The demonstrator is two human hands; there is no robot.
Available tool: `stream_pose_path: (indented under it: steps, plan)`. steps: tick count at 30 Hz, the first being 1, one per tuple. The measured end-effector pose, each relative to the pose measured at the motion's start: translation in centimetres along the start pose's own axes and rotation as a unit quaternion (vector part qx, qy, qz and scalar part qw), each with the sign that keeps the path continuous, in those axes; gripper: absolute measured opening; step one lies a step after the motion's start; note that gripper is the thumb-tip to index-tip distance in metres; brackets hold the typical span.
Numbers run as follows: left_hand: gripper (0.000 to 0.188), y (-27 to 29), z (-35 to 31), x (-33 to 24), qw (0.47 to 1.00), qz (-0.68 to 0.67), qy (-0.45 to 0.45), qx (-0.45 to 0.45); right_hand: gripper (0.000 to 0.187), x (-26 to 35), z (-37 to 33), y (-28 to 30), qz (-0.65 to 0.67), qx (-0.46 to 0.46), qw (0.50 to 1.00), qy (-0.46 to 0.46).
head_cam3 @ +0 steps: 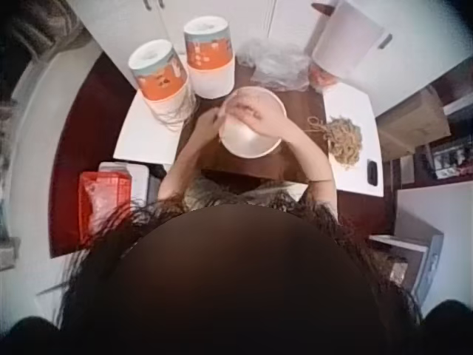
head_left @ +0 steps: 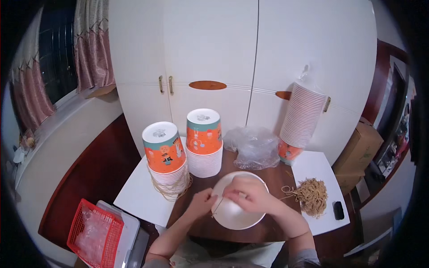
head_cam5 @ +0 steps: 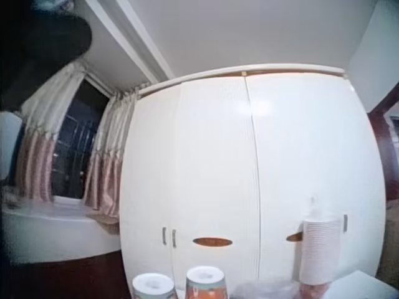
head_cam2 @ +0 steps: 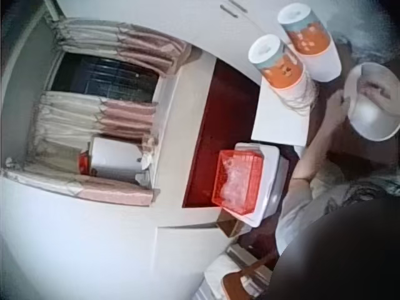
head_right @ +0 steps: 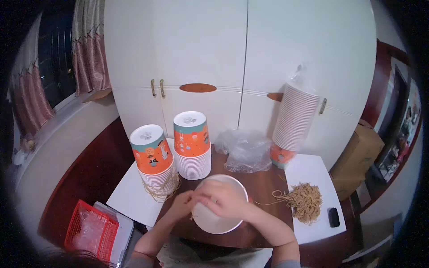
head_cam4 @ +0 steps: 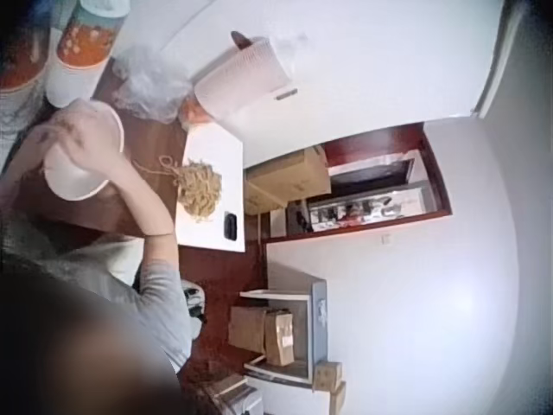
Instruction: Bundling stacks of paper cups using rubber bands.
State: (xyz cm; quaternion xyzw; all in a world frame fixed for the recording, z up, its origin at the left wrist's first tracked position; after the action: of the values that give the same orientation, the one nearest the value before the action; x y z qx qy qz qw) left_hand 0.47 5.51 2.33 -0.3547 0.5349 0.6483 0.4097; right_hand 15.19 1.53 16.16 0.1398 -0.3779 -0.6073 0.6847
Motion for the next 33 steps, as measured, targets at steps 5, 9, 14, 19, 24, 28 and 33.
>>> stream_pose_path:
  steps: [5,9,14,19,24,28,33]
  plan:
    - [0.011,11.4,-1.0,-6.3,0.934,0.095,-0.104,-0.328,0.016,5.5,3.8,-3.2,-0.128,0.070,0.976,0.160]
    - [0.017,20.0,1.1,-9.1,0.823,0.142,-0.256,-0.487,0.014,4.1,6.8,-7.4,-0.307,0.049,0.926,0.215]
    - [0.010,24.9,7.1,-5.5,0.787,0.213,-0.276,-0.509,0.013,-1.5,10.8,-14.2,-0.364,0.063,0.907,0.201]
    - [0.009,24.0,11.0,0.2,0.820,0.251,-0.203,-0.473,0.014,-5.0,10.4,-20.4,-0.359,0.123,0.911,0.162]
    - [0.008,22.9,12.0,3.4,0.866,0.276,-0.133,-0.394,0.014,-7.6,8.2,-23.2,-0.349,0.107,0.920,0.144]
    - [0.007,22.7,12.2,5.0,0.882,0.300,-0.104,-0.347,0.018,-9.9,6.8,-25.1,-0.319,0.161,0.930,0.090]
    - [0.014,22.6,11.6,4.5,0.866,0.370,-0.001,-0.336,0.019,-10.0,6.4,-23.9,-0.309,0.064,0.942,0.116]
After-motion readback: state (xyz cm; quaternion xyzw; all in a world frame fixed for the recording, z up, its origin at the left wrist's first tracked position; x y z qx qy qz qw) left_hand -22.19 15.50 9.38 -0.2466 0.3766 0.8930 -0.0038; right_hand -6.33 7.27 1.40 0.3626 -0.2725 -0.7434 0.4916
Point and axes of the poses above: each hand's wrist, its own z-axis towards the middle knuckle, its own y-axis out of the back of the hand, x = y × z, the point moved 6 cm from there along z, towards the middle knuckle, and after that the axes turned 14 degrees about y, right-handed, at the moved point
